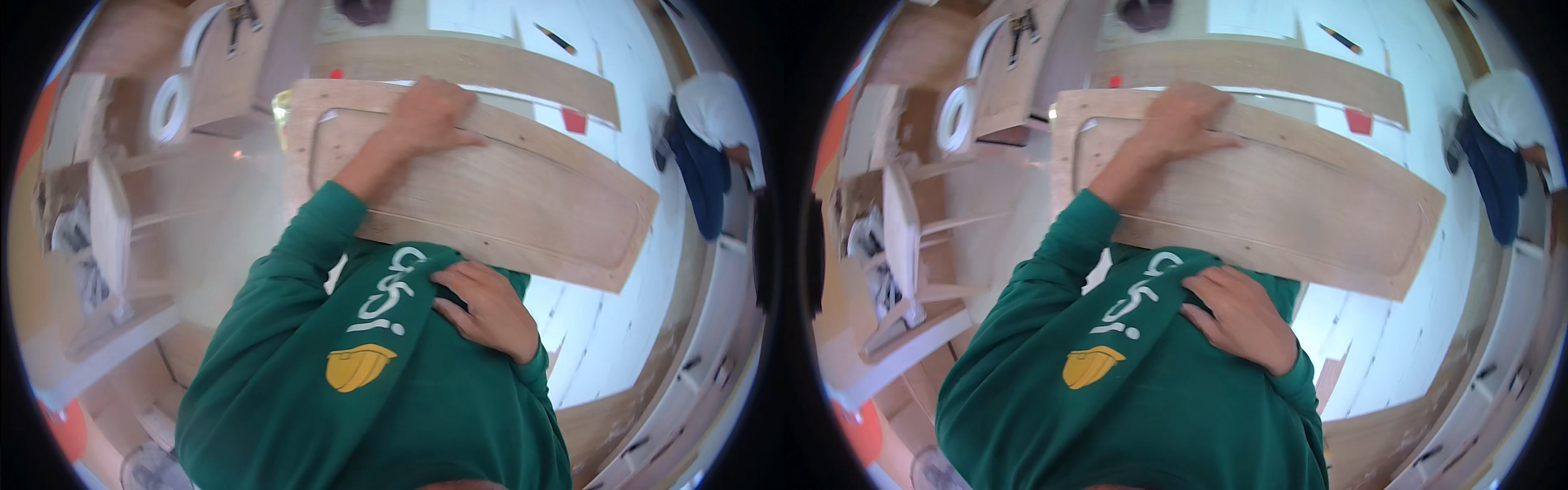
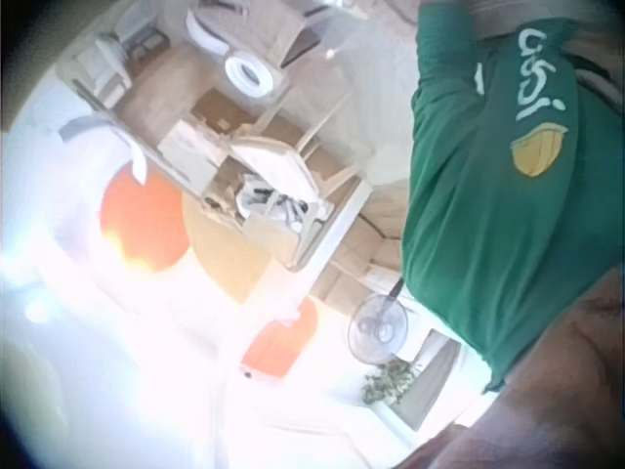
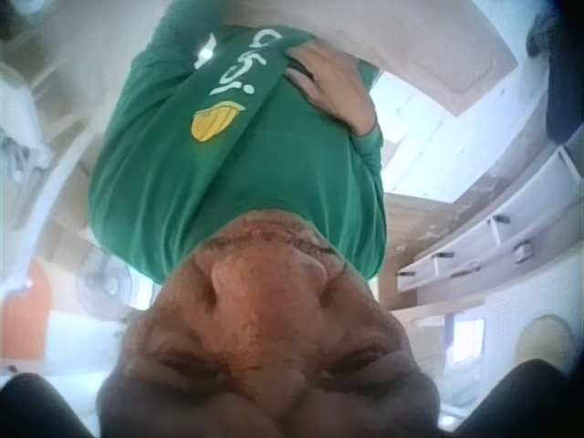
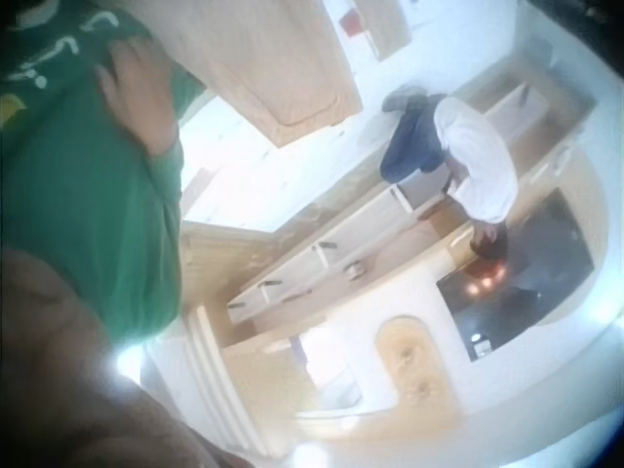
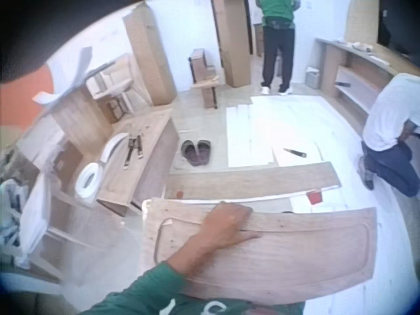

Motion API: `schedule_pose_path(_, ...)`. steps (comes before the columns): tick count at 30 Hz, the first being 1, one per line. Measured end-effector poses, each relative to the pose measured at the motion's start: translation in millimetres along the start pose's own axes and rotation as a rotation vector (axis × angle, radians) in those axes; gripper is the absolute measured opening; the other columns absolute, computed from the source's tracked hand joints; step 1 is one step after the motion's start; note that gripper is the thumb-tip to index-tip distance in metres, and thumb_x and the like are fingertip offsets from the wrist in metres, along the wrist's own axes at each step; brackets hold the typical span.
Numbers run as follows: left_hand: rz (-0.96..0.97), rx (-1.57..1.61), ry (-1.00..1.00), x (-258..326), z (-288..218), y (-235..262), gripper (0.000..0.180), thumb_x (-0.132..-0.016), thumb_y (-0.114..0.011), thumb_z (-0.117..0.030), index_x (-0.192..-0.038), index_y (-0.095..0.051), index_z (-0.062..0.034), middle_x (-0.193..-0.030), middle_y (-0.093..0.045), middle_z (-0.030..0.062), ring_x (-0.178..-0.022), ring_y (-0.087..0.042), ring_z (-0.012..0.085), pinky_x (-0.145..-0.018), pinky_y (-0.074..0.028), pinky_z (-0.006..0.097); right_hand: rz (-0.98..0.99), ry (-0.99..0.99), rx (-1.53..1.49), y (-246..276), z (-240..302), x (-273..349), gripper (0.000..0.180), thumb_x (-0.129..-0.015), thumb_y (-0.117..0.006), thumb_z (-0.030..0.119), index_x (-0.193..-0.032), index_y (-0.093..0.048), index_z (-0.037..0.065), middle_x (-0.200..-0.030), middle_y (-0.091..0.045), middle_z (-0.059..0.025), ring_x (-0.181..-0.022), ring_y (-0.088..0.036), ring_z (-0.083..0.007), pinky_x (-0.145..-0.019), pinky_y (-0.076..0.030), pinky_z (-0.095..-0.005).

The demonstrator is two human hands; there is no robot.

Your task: The person kneels on the floor and assembles a wooden furniture component. They position a white panel, align a wooden frame, and use a cordless drill to fasten screws into the frame.

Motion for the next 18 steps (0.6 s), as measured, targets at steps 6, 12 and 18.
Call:
schedule_pose_path(6, -0.074, 0.041, 0.0, 2.5, 7.7, -9.3, 0.057, -0.073, -0.076, -0.052, -0.107, -0.07, -0.0057, -0.104, -0.07, 0.0137, -0.098, -0.063, 0.0319, -0.088, -0.047, 0.041, -0.016, 0.01, -0.001, -4.2, -3.4, 4.4, 0.027, -0.084, -0.068, 0.02, -0.103, -0.064, 0.002, -0.093, -0.06, -0.0128, -0.089, -0.058, -0.031, -0.08, -0.048, -0.0406)
schedule_pose_path(12, 0.002, 0.12, 0.103, -2.1, 7.0, -9.3, 0.047, -0.083, -0.068, -0.045, -0.104, -0.072, -0.0029, -0.101, -0.07, 0.0151, -0.094, -0.064, 0.0327, -0.087, -0.048, 0.04, -0.092, -0.014, 0.074, -10.1, 13.4, 20.4, 0.027, -0.087, -0.065, 0.019, -0.105, -0.063, -0.001, -0.097, -0.061, -0.0132, -0.092, -0.059, -0.0307, -0.085, -0.048, -0.0399)
schedule_pose_path(18, 0.039, 0.283, 0.162, -6.7, 17.3, -15.6, 0.041, -0.086, -0.065, -0.039, -0.102, -0.072, -0.0023, -0.098, -0.071, 0.0182, -0.089, -0.066, 0.0352, -0.083, -0.051, 0.04, -0.13, -0.032, 0.03, -5.6, 10.1, 22.5, 0.028, -0.087, -0.066, 0.016, -0.108, -0.063, -0.001, -0.104, -0.063, -0.0146, -0.096, -0.06, -0.0314, -0.087, -0.049, -0.0386)
Point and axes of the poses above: each hand's wrist, its own x-axis away from the middle knuckle, its own y-axis out of the back of the hand, z = x × y, the point moved 2 cm from there along -x, towards the middle knuckle
